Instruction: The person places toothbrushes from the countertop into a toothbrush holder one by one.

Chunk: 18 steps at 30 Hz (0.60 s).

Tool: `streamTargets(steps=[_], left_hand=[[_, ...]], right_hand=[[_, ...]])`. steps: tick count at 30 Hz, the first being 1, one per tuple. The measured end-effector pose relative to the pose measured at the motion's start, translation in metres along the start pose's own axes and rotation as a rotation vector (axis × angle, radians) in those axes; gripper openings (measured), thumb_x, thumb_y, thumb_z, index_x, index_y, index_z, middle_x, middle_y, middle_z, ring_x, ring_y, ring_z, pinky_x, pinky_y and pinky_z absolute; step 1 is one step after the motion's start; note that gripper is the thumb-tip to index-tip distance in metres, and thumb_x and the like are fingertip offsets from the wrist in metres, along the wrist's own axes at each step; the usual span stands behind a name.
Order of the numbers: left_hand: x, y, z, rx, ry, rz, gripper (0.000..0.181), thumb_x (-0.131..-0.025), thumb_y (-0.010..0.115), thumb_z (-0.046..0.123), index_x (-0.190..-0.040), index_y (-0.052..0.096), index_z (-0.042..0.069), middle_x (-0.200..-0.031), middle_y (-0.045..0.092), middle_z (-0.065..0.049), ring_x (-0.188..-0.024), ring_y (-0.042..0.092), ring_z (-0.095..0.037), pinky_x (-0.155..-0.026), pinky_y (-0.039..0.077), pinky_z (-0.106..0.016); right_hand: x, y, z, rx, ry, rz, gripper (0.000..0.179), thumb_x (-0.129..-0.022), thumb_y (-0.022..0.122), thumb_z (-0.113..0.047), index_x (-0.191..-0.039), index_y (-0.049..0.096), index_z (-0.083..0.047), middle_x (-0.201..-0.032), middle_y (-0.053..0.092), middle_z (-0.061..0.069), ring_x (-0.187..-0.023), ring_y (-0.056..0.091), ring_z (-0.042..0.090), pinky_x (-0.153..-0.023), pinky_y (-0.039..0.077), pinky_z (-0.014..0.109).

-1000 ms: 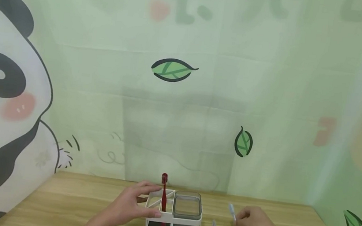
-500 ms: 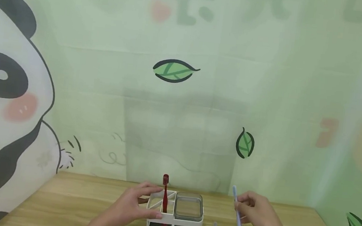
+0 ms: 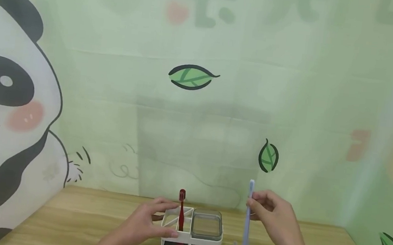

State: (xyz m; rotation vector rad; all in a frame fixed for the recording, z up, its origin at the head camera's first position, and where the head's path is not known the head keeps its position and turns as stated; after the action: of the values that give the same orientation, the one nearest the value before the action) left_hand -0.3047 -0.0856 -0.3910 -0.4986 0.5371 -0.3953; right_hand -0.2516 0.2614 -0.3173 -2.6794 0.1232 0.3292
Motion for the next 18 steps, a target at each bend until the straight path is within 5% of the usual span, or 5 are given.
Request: streamTargets(steps=[18], left_hand=[[0.000, 0.001, -0.002, 0.000, 0.029, 0.018, 0.068, -0.083, 0.094, 0.034, -0.137, 0.070, 0.001, -0.130, 0.066, -0.009, -0.123, 0.062, -0.032, -0.097, 0.058, -0.030]], right_hand=[[0.000, 0.042, -0.044, -0.226, -0.181, 0.069, 0.031, -0.102, 0.075, -0.016, -0.117, 0.066, 0.009, -0.102, 0.075, 0.012, -0.088, 0.075, 0.020, -0.083, 0.065, 0.033]])
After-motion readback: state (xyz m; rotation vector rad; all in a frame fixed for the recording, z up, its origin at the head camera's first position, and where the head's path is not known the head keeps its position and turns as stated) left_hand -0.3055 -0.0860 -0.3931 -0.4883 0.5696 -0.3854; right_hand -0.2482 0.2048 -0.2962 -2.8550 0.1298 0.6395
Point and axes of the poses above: each hand's wrist, its own x-axis away from the middle knuckle, its own y-axis out of the palm, z = x × y, the point moved 1 cm from there along -x, towards the middle knuckle
